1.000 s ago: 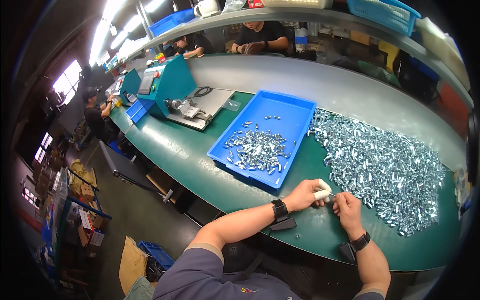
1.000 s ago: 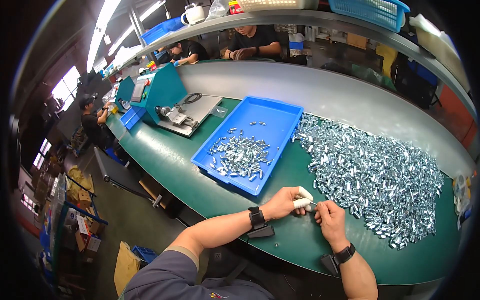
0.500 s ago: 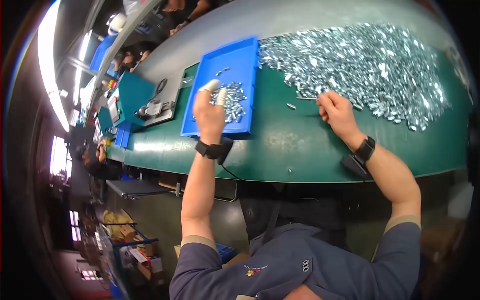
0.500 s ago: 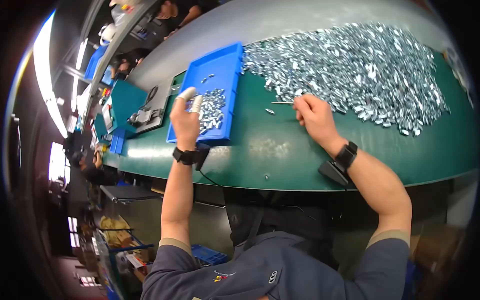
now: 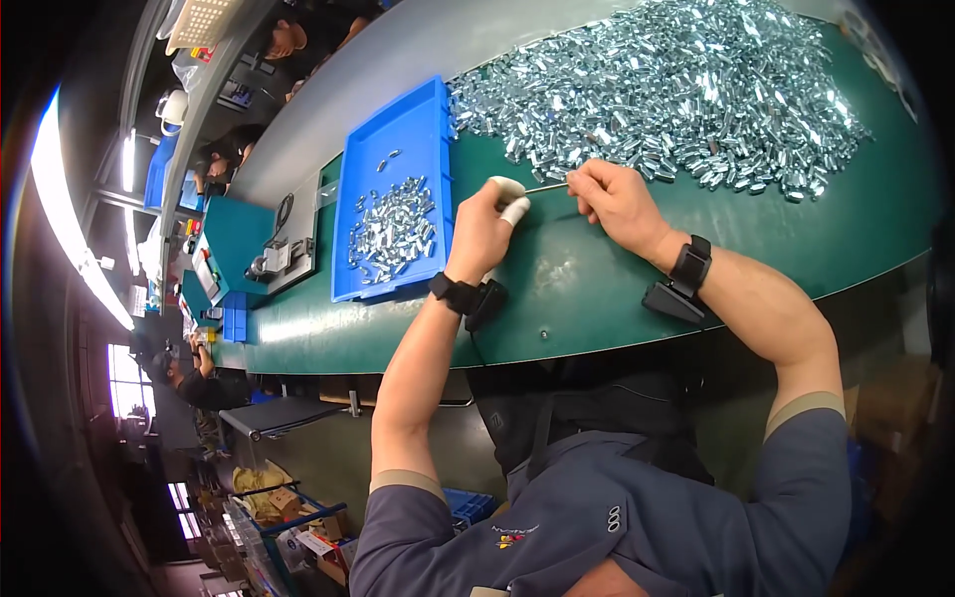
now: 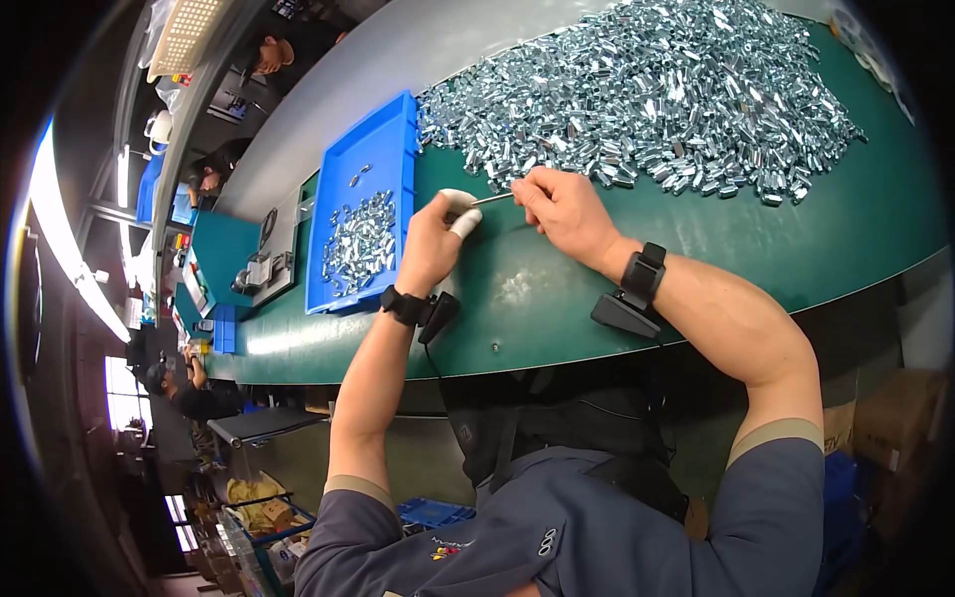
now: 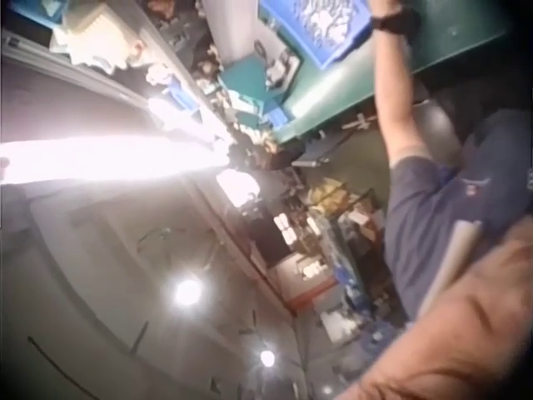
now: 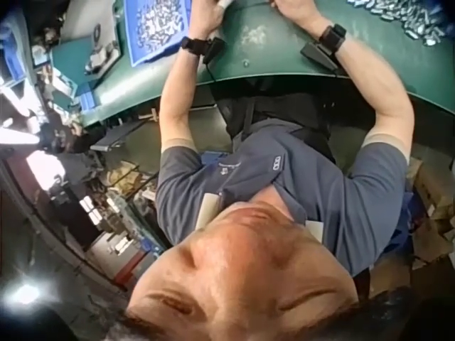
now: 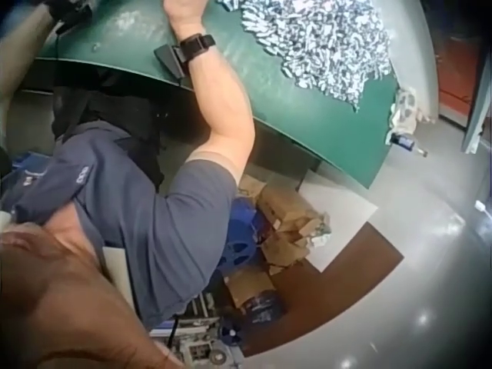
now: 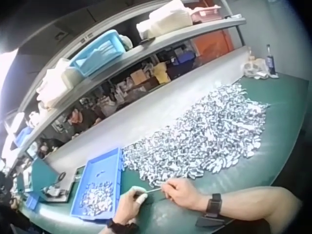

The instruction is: Assembling small metal components by sliding rings onto a rod at a manual workstation.

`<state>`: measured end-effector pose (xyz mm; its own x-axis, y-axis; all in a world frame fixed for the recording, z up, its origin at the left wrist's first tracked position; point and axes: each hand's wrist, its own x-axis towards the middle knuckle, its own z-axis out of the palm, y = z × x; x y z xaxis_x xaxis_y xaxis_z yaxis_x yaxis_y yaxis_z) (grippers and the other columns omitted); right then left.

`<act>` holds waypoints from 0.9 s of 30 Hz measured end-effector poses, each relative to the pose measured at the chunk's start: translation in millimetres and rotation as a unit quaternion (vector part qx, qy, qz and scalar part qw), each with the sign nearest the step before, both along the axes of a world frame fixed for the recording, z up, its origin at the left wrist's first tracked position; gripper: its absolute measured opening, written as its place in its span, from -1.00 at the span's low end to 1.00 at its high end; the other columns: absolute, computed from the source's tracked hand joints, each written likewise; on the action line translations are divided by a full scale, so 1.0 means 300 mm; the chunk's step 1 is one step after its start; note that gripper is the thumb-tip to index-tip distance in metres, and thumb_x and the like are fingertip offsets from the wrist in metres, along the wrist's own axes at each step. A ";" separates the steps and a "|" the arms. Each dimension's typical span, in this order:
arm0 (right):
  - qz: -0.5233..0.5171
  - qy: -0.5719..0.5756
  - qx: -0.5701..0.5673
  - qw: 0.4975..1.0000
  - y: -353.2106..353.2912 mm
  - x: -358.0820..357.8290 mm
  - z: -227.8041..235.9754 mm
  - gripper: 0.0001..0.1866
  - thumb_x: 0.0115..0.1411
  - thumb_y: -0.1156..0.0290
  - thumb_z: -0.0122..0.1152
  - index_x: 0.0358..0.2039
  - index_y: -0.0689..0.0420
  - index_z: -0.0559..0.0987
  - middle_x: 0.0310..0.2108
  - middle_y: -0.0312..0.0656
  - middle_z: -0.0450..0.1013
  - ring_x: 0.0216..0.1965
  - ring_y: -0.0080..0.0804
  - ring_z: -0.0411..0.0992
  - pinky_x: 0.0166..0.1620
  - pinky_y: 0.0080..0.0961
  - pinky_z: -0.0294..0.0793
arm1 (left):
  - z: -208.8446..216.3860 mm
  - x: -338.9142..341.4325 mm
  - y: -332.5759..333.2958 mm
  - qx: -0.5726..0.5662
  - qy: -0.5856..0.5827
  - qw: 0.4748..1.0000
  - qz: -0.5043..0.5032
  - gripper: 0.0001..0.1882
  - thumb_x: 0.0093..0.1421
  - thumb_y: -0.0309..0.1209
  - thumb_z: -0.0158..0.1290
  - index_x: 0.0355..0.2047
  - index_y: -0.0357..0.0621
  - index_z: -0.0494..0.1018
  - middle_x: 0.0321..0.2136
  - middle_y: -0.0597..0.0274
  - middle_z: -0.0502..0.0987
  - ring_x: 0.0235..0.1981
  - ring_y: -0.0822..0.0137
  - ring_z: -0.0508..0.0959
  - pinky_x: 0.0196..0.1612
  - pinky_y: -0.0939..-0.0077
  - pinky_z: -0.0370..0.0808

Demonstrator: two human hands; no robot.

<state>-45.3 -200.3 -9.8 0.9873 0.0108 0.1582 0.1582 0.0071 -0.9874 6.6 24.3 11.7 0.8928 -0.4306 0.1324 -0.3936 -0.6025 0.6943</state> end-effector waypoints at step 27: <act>-0.001 0.013 -0.015 1.000 0.005 0.004 -0.004 -0.67 0.38 0.20 0.08 -0.38 0.21 0.55 -0.60 -0.38 0.41 -0.57 -0.69 0.35 -0.48 -0.67 0.36 | -0.016 -0.075 -0.060 -0.436 0.261 0.852 0.124 -0.78 0.35 -0.37 0.08 -0.07 -0.21 0.43 -0.14 0.01 0.61 -0.19 0.24 0.66 -0.20 0.58 0.59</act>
<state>-44.2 -199.0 -11.0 0.9913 0.0122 0.1313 0.1316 -0.0229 -0.9910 -15.9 6.4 6.8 0.9771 -0.1622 -0.1376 0.1707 0.2125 0.9621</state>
